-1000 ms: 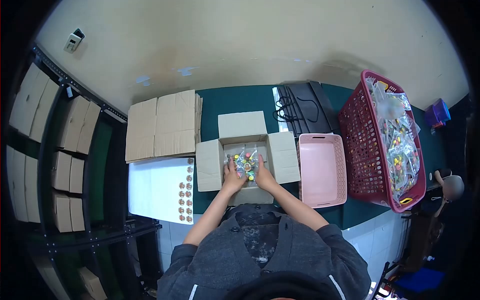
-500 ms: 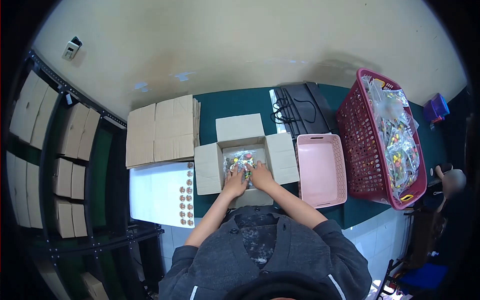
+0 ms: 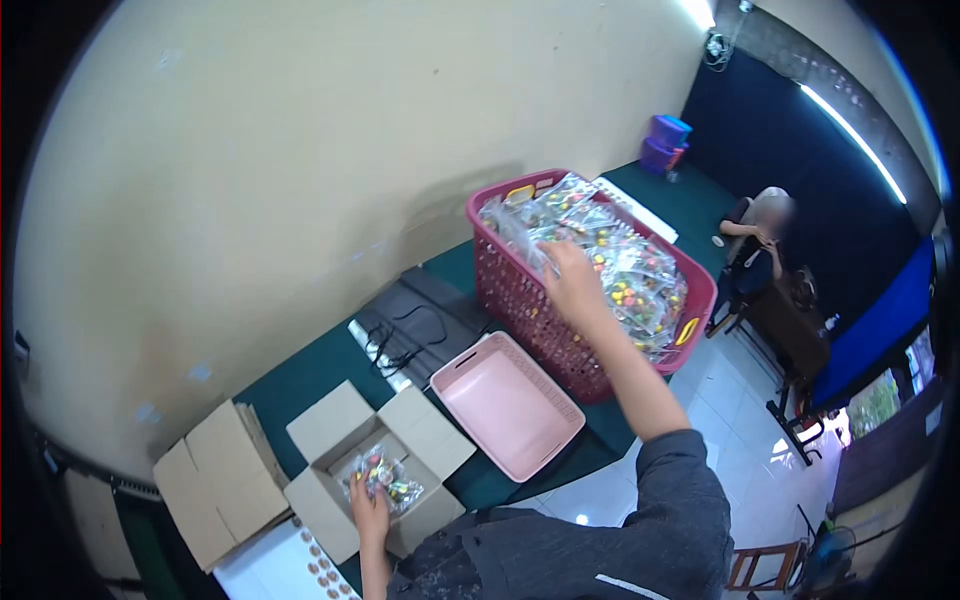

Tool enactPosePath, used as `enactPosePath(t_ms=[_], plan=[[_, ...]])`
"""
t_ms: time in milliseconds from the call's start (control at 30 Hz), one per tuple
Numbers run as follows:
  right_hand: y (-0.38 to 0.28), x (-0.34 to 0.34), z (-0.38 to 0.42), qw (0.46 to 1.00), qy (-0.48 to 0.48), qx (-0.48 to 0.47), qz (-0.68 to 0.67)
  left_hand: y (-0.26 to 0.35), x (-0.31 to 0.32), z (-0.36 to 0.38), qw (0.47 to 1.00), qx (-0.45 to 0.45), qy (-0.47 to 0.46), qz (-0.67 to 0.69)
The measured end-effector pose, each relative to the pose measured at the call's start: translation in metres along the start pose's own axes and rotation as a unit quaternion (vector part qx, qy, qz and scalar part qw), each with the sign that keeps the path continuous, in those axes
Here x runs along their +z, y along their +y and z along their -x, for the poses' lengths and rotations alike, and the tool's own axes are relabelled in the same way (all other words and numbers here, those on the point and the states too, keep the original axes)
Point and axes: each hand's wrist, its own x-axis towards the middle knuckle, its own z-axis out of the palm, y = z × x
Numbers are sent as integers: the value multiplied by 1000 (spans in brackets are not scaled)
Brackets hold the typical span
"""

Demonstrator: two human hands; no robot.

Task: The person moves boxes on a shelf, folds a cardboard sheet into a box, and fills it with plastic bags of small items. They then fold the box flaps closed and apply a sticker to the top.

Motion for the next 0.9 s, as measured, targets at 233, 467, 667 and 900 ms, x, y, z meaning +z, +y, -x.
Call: enactPosePath(t_ms=[233, 467, 667, 900], plan=[[154, -27, -14, 721, -583, 235, 290, 30, -9, -6, 999, 31, 31, -9], [193, -34, 25, 936, -261, 168, 165, 2, -3, -10, 1000, 0, 11, 26], [40, -111, 17, 984, 14, 144, -107, 68, -8, -11, 983, -16, -30, 183], [-115, -59, 121, 757, -208, 218, -580, 169, -23, 5, 949, 73, -133, 277]])
